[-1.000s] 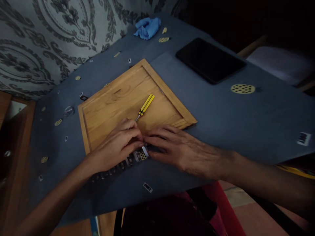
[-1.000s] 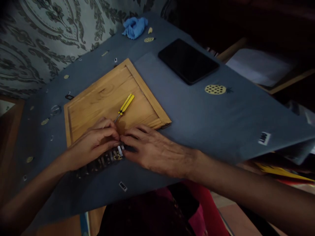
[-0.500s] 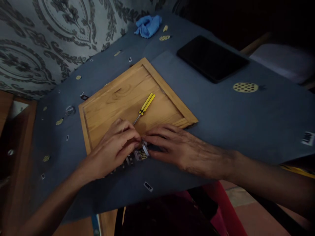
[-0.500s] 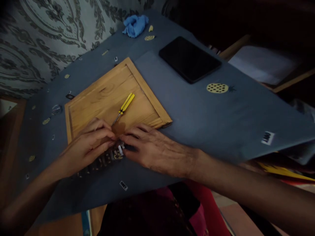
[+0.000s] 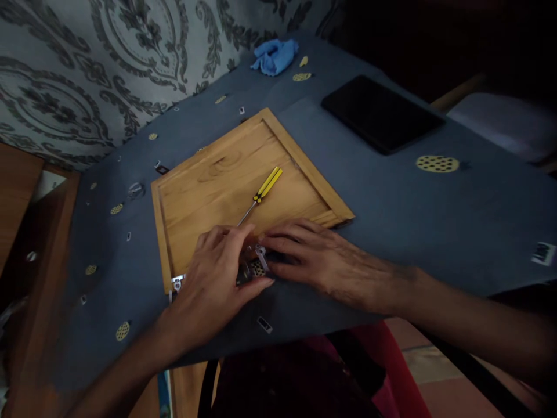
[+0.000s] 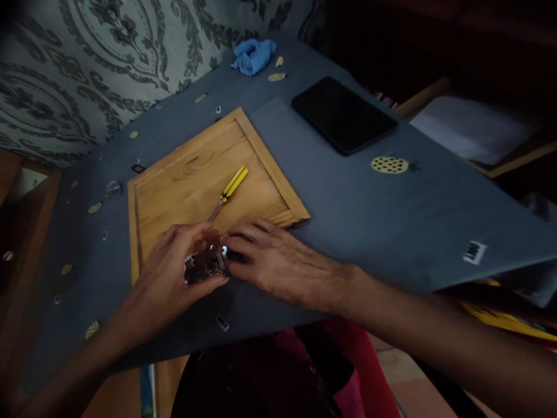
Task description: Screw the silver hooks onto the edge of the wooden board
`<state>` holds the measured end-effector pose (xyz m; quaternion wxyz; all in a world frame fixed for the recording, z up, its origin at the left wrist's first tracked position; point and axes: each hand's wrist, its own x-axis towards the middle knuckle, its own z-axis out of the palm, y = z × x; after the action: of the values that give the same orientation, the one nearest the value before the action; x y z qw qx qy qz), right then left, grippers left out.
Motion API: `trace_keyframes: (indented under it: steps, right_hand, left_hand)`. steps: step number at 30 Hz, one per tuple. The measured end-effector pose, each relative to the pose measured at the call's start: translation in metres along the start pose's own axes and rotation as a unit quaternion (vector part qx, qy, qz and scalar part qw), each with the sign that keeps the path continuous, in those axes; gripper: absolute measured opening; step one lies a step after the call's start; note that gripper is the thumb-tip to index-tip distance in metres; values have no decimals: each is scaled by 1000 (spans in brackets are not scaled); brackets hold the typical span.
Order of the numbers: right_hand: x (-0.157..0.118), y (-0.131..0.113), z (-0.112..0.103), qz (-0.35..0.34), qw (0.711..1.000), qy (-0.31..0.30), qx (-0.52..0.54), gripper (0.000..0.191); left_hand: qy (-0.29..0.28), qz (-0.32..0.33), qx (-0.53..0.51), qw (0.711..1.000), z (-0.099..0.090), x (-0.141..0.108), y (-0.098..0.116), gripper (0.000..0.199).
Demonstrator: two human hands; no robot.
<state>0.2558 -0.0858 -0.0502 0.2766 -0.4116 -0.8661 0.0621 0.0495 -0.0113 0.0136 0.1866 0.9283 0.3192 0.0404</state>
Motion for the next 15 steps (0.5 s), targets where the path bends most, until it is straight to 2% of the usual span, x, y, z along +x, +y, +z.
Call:
trace_keyframes:
  steps: [15]
  right_hand:
    - [2,-1,-2,-14,1000,8,-5,19]
  left_hand:
    - [105,-14,36,994,22,-9,4,72]
